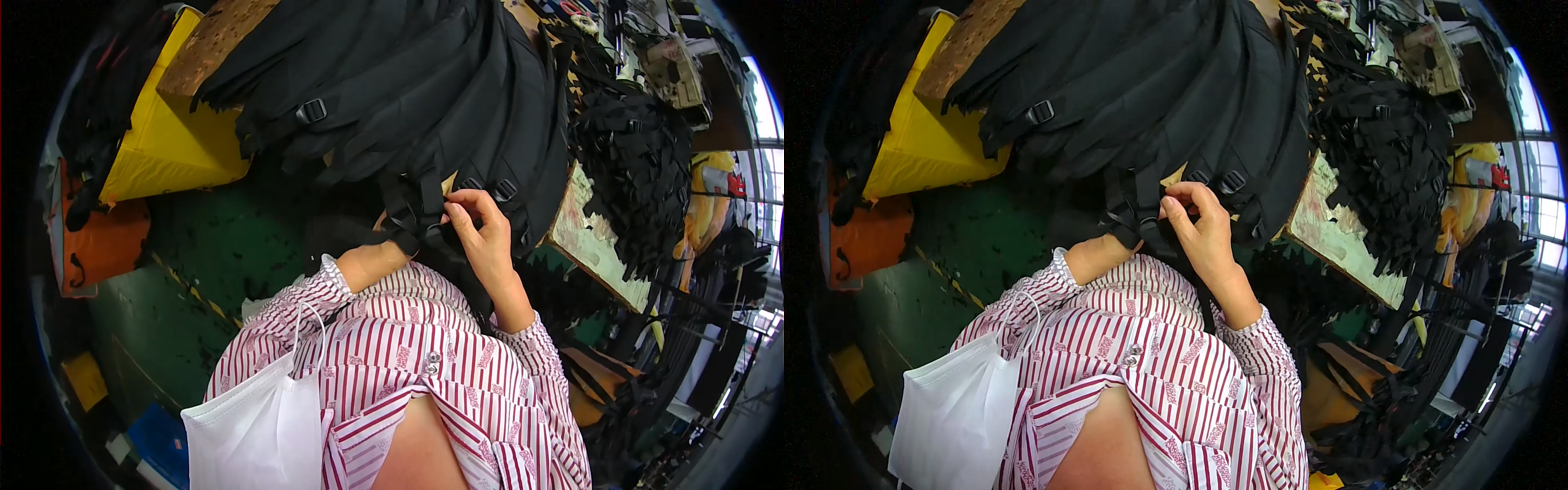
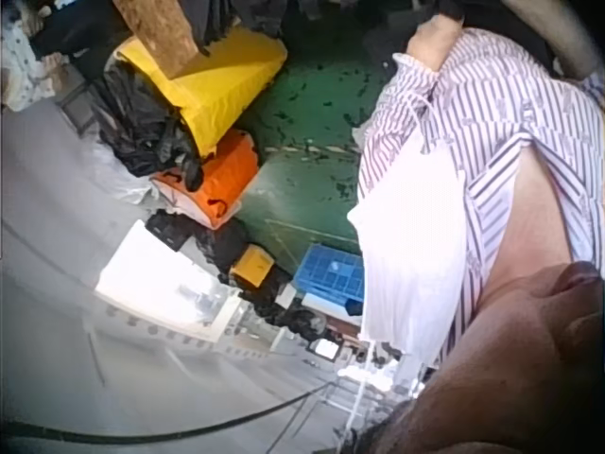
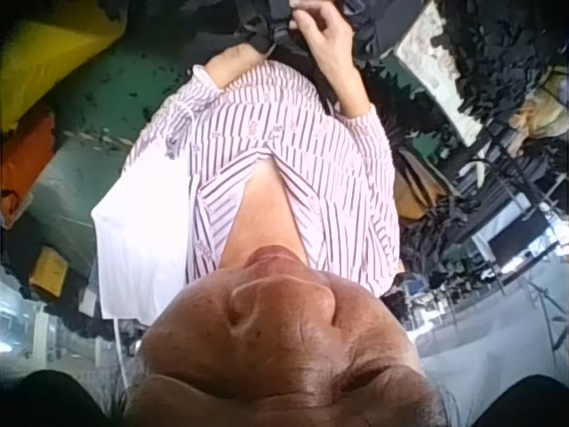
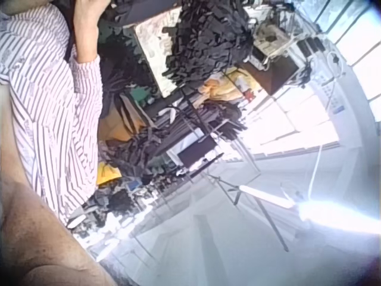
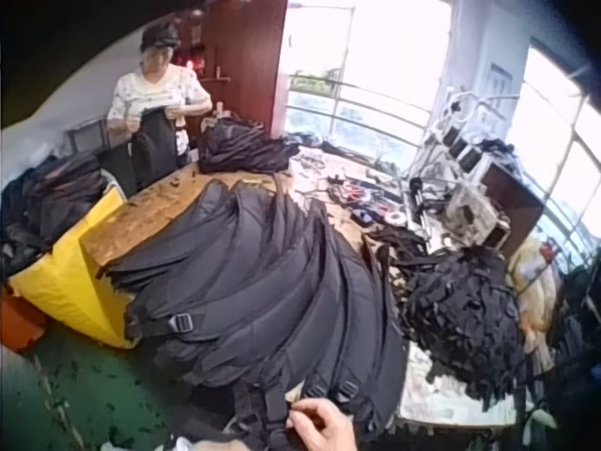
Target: The person threads nylon webbing through plastic buckles on black backpack straps, pulling the webbing tight and stacking the finished straps on a workbench.
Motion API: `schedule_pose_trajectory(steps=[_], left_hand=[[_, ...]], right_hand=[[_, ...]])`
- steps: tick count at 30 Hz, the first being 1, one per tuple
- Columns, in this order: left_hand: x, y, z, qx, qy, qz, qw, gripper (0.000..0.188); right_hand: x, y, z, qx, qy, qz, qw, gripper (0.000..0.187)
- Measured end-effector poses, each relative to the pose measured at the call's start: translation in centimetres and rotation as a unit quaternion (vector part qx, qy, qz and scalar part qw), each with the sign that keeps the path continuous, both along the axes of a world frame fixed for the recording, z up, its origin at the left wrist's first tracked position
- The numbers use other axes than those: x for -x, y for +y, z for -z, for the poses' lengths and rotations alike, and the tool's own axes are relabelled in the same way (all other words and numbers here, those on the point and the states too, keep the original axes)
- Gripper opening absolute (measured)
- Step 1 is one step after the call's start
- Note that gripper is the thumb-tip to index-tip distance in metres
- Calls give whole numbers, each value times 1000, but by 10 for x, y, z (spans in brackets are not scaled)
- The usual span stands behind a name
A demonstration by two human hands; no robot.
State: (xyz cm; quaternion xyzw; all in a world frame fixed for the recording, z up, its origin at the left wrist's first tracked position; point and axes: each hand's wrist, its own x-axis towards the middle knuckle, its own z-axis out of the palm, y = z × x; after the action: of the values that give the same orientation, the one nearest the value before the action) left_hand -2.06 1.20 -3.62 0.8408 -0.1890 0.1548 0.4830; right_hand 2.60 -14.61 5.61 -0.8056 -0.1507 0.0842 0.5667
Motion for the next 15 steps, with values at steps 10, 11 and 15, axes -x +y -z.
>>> schedule_pose_trajectory(steps=[10,11,15], left_hand=[[2,-5,12,163,316,121,927,21],[-2,-3,-23,283,401,129,862,19],[-5,6,-57,377,404,149,820,25]], right_hand=[[0,-1,-16,39,-89,-17,995,16],[0,-5,-14,40,-83,20,996,15],[2,-9,-10,70,-246,45,966,15]])
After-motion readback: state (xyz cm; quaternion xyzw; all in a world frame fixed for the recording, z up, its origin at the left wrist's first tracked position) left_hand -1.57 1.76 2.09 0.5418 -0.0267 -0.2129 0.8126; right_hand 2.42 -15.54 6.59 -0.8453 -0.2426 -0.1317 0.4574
